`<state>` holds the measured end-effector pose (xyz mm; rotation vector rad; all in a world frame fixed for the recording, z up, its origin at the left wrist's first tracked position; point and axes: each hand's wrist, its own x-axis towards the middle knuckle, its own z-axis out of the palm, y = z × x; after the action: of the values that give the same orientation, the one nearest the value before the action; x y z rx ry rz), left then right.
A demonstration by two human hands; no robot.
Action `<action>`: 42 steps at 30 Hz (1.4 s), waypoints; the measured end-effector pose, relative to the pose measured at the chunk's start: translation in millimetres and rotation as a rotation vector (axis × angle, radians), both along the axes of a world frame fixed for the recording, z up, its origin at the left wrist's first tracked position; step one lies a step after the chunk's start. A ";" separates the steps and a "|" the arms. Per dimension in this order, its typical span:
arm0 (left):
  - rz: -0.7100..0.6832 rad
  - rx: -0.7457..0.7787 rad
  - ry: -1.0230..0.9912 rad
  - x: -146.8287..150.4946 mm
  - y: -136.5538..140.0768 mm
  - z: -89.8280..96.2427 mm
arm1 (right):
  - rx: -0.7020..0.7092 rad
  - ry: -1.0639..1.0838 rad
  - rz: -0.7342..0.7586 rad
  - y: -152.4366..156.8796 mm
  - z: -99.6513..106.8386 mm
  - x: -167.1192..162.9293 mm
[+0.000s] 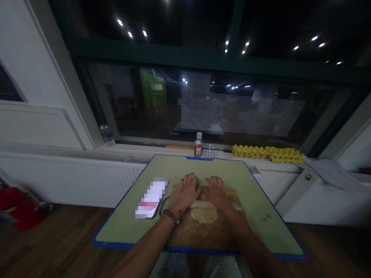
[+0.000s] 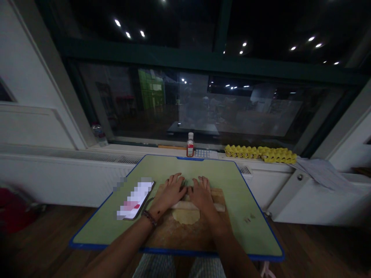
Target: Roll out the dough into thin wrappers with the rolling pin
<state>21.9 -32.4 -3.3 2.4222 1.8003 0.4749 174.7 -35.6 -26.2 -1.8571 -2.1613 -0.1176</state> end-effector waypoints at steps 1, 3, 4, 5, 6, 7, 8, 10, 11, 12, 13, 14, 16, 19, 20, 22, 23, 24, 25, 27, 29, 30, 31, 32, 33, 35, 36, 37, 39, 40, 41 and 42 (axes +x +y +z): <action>-0.011 0.022 -0.010 -0.2 -2.9 -0.2 | 0.010 0.007 0.002 -3.1 -0.4 0.0; -0.029 0.057 -0.028 -0.4 -6.3 -0.3 | 0.021 0.025 0.002 -6.8 -0.2 0.2; -0.035 0.065 -0.034 -0.4 -6.2 0.1 | 0.022 0.035 0.005 -6.8 0.3 0.5; -0.038 0.065 -0.039 -0.2 -4.6 0.6 | 0.018 0.045 0.007 -5.3 1.0 0.8; -0.039 0.060 -0.042 0.1 -1.8 1.3 | 0.011 0.054 0.008 -2.4 1.8 1.2; -0.041 0.054 -0.045 0.5 2.1 2.0 | 0.002 0.059 0.006 1.5 2.5 1.4; -0.042 0.049 -0.046 1.0 6.7 2.6 | -0.009 0.059 -0.001 6.1 3.0 1.6; -0.042 0.047 -0.045 2.1 15.3 3.0 | -0.034 0.048 -0.019 14.7 3.2 1.4; -0.042 0.045 -0.042 2.5 18.3 2.8 | -0.043 0.041 -0.026 17.5 2.9 1.0; -0.041 0.041 -0.037 2.7 19.8 2.2 | -0.047 0.037 -0.030 18.8 2.2 0.6; -0.037 0.035 -0.031 2.7 19.6 1.3 | -0.045 0.035 -0.031 18.2 1.4 0.1; -0.032 0.025 -0.024 2.3 17.9 0.1 | -0.035 0.037 -0.026 15.9 0.5 -0.4; -0.021 0.022 -0.017 0.9 11.1 -3.1 | 0.001 0.045 -0.009 7.6 -1.5 -1.3; -0.029 0.075 -0.021 -1.3 1.5 -7.3 | 0.056 0.055 0.011 -4.2 -4.0 -1.8; -0.037 0.089 -0.021 -1.5 0.7 -8.1 | 0.063 0.055 0.014 -5.5 -4.5 -1.6; -0.049 0.083 -0.019 -1.2 3.6 -8.2 | 0.054 0.051 0.015 -2.6 -4.7 -0.9; -0.048 0.069 -0.020 -0.7 6.9 -7.9 | 0.041 0.050 0.014 1.2 -4.6 -0.5; -0.043 0.054 -0.023 -0.1 10.9 -7.4 | 0.026 0.050 0.011 5.9 -4.4 -0.1; -0.037 0.043 -0.026 0.5 15.0 -6.8 | 0.011 0.051 0.007 10.7 -4.3 0.1; -0.023 0.029 -0.029 1.3 20.8 -6.0 | -0.010 0.055 0.010 18.2 -4.2 0.2; -0.021 0.024 -0.027 1.1 21.3 -5.8 | -0.013 0.064 0.015 19.8 -4.8 -0.2; -0.025 0.024 -0.026 0.6 19.5 -6.0 | -0.004 0.070 0.015 18.2 -5.5 -0.6; -0.031 0.028 -0.027 -0.2 16.8 -6.5 | 0.012 0.076 0.015 15.4 -6.4 -1.1; -0.037 0.036 -0.028 -1.0 13.6 -7.3 | 0.033 0.082 0.019 11.9 -7.4 -1.5; -0.041 0.047 -0.029 -1.9 10.6 -8.3 | 0.055 0.088 0.025 8.2 -8.3 -1.9; -0.042 0.066 -0.023 -3.0 7.0 -10.5 | 0.086 0.100 0.040 2.7 -9.0 -2.2; -0.044 0.070 -0.016 -3.1 7.1 -11.5 | 0.090 0.106 0.044 1.7 -8.6 -2.1; -0.048 0.071 -0.010 -3.0 8.3 -12.2 | 0.088 0.111 0.044 2.0 -7.6 -2.1; -0.054 0.070 -0.004 -2.0 13.6 -12.7 | 0.069 0.112 0.034 5.7 -4.5 -2.3; -0.056 0.069 -0.003 -1.4 16.7 -12.5 | 0.058 0.109 0.026 8.3 -2.8 -2.7; -0.053 0.065 -0.001 -0.8 19.3 -12.1 | 0.049 0.104 0.017 10.6 -1.3 -3.2; -0.046 0.057 0.001 -0.3 21.1 -11.4 | 0.042 0.097 0.006 12.3 -0.1 -3.9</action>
<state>21.6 -11.3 -14.7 2.4959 1.7505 0.5281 170.8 -23.3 -26.3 -1.7951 -2.0834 -0.0689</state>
